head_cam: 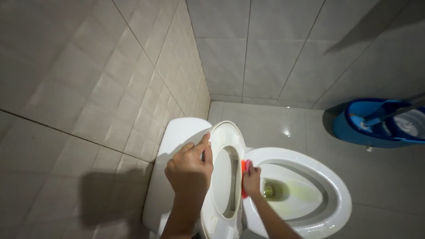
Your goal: The person scrubs the toilet seat, lid, and bowl using a pink sponge. They lift the lid to clean underneath and continue scrubbing the exterior and interior surfaces.
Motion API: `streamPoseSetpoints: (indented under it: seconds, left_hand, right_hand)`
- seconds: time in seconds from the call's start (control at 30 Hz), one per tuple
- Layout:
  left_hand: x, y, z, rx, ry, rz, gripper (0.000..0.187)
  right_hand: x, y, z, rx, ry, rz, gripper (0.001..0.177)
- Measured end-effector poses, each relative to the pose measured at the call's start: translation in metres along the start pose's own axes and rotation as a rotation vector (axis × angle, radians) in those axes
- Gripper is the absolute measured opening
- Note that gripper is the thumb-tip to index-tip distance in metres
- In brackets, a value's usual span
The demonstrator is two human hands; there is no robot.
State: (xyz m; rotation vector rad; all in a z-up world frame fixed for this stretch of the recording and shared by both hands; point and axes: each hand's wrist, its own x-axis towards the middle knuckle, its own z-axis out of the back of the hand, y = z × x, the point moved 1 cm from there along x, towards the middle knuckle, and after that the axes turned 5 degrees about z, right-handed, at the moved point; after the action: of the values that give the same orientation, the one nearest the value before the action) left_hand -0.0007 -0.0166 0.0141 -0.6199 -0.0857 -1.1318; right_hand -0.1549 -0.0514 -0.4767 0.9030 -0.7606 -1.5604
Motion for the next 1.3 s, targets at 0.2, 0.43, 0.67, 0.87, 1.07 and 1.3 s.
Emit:
streamPoseSetpoints:
  seconds: [0.2,0.43,0.67,0.87,1.07,1.3]
  left_hand:
    - [-0.002,-0.006,0.008,-0.067,0.011,0.003,0.025]
    - [0.001,-0.003,0.002,-0.046,-0.016,-0.021,0.023]
    - [0.002,-0.003,0.002,-0.046,0.012,0.040,0.023]
    - [-0.002,-0.005,0.002,0.063,0.065,0.101,0.023]
    - [-0.001,-0.001,-0.002,0.072,0.036,0.065,0.019]
    - [-0.003,-0.004,0.002,0.038,0.048,0.017,0.023]
  right_hand:
    - [-0.002,0.015,0.016,0.162,0.032,-0.128,0.061]
    - [-0.003,0.022,0.024,-0.137,0.050,0.089,0.052]
    - [-0.053,-0.031,0.019,-0.157,0.254,-0.045,0.056]
    - [-0.084,0.018,0.030,0.236,0.133,-0.208,0.059]
    - [-0.128,0.082,0.052,0.268,-0.077,0.073,0.057]
    - [-0.182,0.148,0.077,0.300,-0.046,0.114,0.060]
